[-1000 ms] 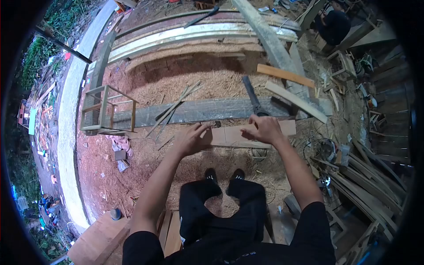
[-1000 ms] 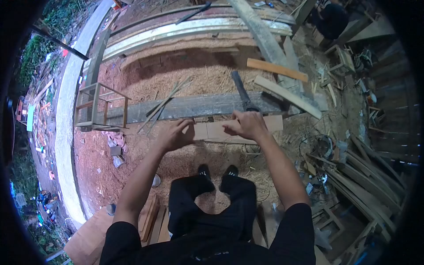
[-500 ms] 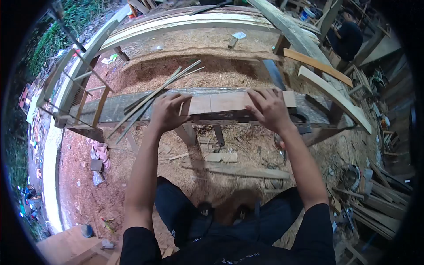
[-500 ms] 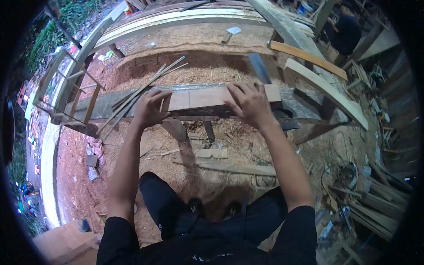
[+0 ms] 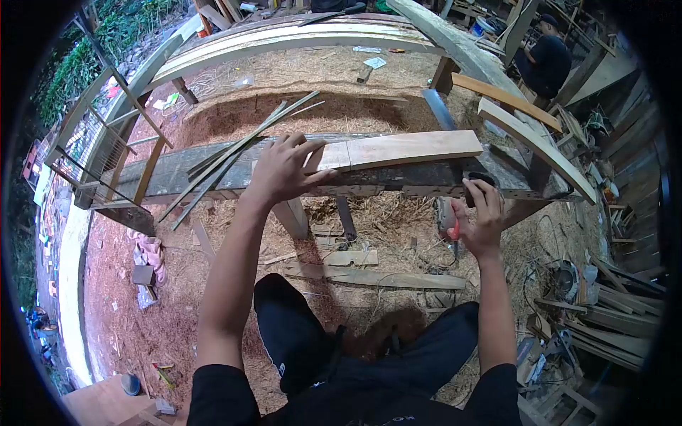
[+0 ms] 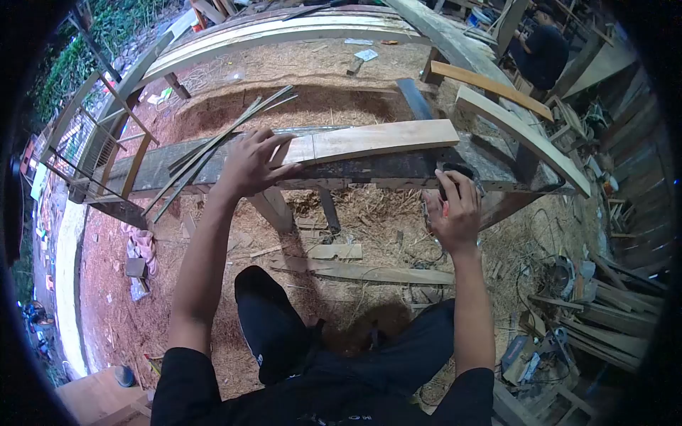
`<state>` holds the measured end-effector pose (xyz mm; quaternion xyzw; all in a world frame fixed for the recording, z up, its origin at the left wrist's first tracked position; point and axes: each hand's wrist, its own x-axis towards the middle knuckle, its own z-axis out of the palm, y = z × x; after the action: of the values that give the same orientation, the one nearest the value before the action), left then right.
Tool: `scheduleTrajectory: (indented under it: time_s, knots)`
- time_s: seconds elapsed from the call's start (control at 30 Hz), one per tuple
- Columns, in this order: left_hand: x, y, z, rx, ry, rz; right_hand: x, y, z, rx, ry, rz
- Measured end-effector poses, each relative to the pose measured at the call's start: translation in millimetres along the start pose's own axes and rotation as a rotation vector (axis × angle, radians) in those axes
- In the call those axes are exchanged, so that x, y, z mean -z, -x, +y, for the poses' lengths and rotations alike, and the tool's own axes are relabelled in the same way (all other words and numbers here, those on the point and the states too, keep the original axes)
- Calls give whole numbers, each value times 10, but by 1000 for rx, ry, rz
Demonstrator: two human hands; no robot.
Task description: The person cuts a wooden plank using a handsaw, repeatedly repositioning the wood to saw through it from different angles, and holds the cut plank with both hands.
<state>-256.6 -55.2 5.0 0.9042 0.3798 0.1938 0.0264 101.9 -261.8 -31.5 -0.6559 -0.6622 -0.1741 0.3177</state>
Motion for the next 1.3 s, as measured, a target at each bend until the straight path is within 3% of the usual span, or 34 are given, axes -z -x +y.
scheduleTrajectory:
  time_s: [0.17, 0.23, 0.5, 0.57, 0.7, 0.8, 0.83, 0.93, 1.03, 1.07, 1.13, 1.2, 1.3]
  knots:
    - [-149, -91, 77, -34, 60, 48, 126, -28, 109, -7, 209, -34]
    - [-121, -59, 129, 38, 89, 26, 96, 15, 256, -32, 291, -180]
    - [-13, 8, 231, 41, 51, 17, 406, 425, 529, -196, 238, -80]
    - [-38, -5, 289, 42, 25, 1, 431, 623, 617, -252, 155, 87]
    - [-214, -44, 408, 31, -7, 19, 610, 784, 385, -416, -100, 161]
    - [-280, -195, 613, 21, 10, -36, 603, 835, 139, -330, -188, 209]
    - [-317, -238, 691, 18, 0, -67, 587, 849, 56, -332, -185, 208]
    - [-401, -373, 909, -27, -7, -124, 578, 818, -355, -504, -584, 166]
    - [-352, -477, 1059, -54, -37, -192, 466, 764, -696, -453, -664, 277]
    - [-335, -511, 1085, -61, -12, -220, 517, 799, -813, -580, -759, 166]
    - [-408, -514, 1094, -66, 14, -252, 534, 747, -1024, -606, -872, 178]
    - [-536, -483, 1080, -117, 20, -77, 592, 702, -1235, -709, -1086, 186]
    - [-554, -485, 1076, -129, 41, -51, 557, 767, -1300, -709, -1084, 177]
